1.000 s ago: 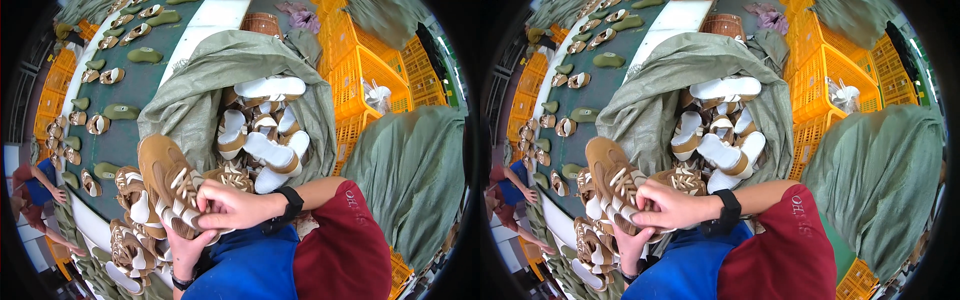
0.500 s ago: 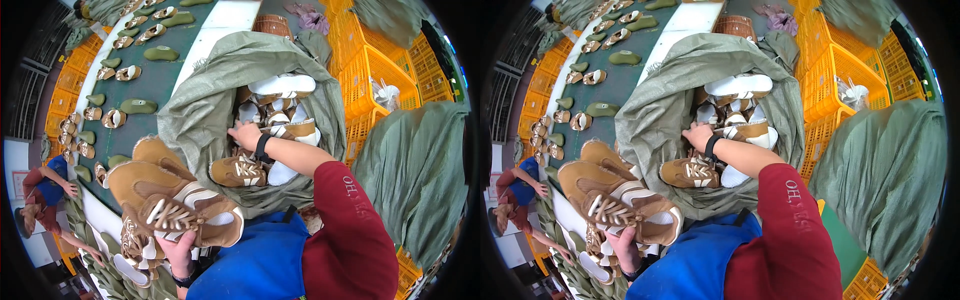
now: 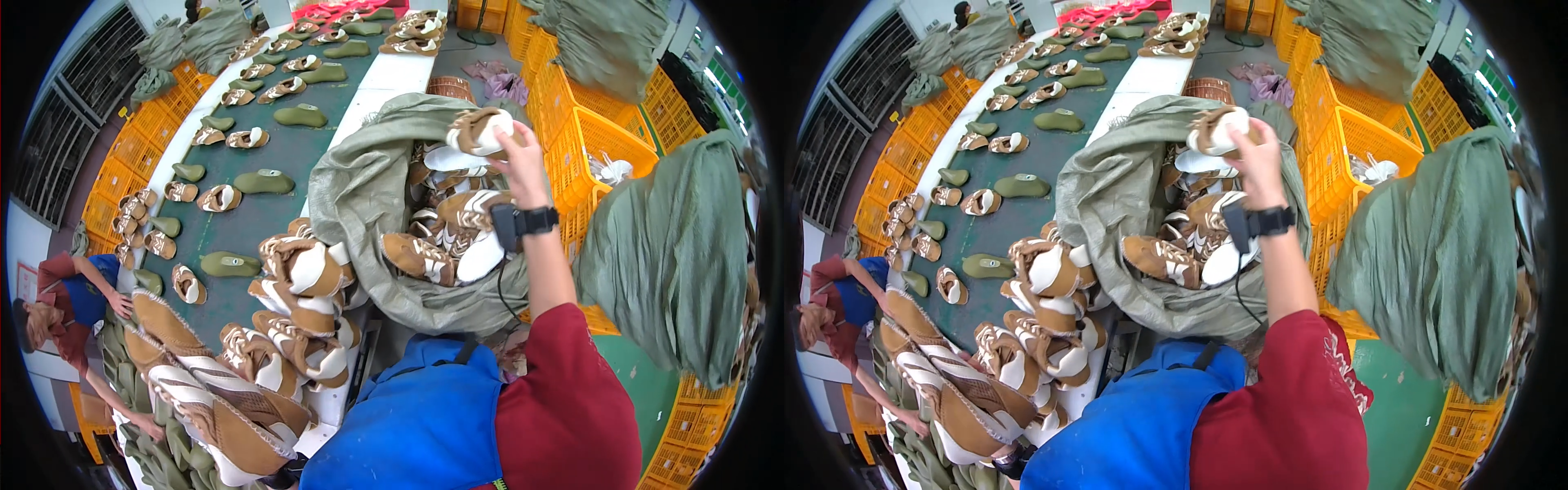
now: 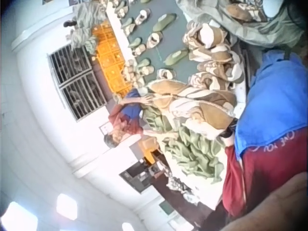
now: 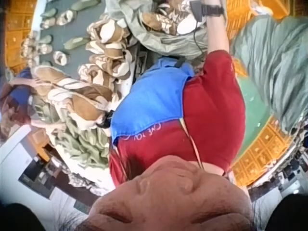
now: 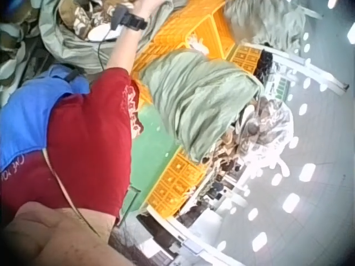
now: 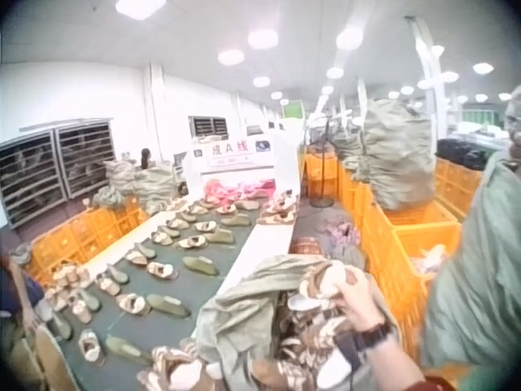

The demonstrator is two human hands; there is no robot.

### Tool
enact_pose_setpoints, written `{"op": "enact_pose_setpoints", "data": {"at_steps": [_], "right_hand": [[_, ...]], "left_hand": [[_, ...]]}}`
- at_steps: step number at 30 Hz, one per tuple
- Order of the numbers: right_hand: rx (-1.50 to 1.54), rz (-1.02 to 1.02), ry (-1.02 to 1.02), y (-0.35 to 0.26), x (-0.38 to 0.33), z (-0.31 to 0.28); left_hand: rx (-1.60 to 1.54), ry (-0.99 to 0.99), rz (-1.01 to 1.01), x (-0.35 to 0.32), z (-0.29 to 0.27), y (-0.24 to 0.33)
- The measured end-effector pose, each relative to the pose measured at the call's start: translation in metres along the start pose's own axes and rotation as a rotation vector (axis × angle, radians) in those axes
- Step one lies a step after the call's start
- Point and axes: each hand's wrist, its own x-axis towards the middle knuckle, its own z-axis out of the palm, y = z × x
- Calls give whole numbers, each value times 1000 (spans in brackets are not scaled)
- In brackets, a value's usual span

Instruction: Sorting and inspecting shoes from a large bag and placing them onto shoe lasts on a production table.

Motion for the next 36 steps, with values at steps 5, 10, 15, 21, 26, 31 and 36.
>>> {"op": "enact_pose_setpoints", "data": {"at_steps": [5,10,15,21,26,31,36], "right_hand": [[-212,-65,-667,-22,-208,171],[374,74,-1368,-67,-335,260],[123,-53,-1571,-63,-350,306],[-340,241,-1145,-51,-302,271],[-599,258,-866,-38,-271,249],[-860,-6,-642,-35,-250,237],[-759,195,-500,-47,-261,223]], "left_hand": [[-16,-101,-58,3,-20,7],[2,-148,-97,-2,-116,60],[-19,1,84,-17,-265,157],[-241,342,337,-5,-382,263],[-289,369,246,60,-512,320],[-197,582,176,154,-594,330],[-133,561,142,214,-665,285]]}}
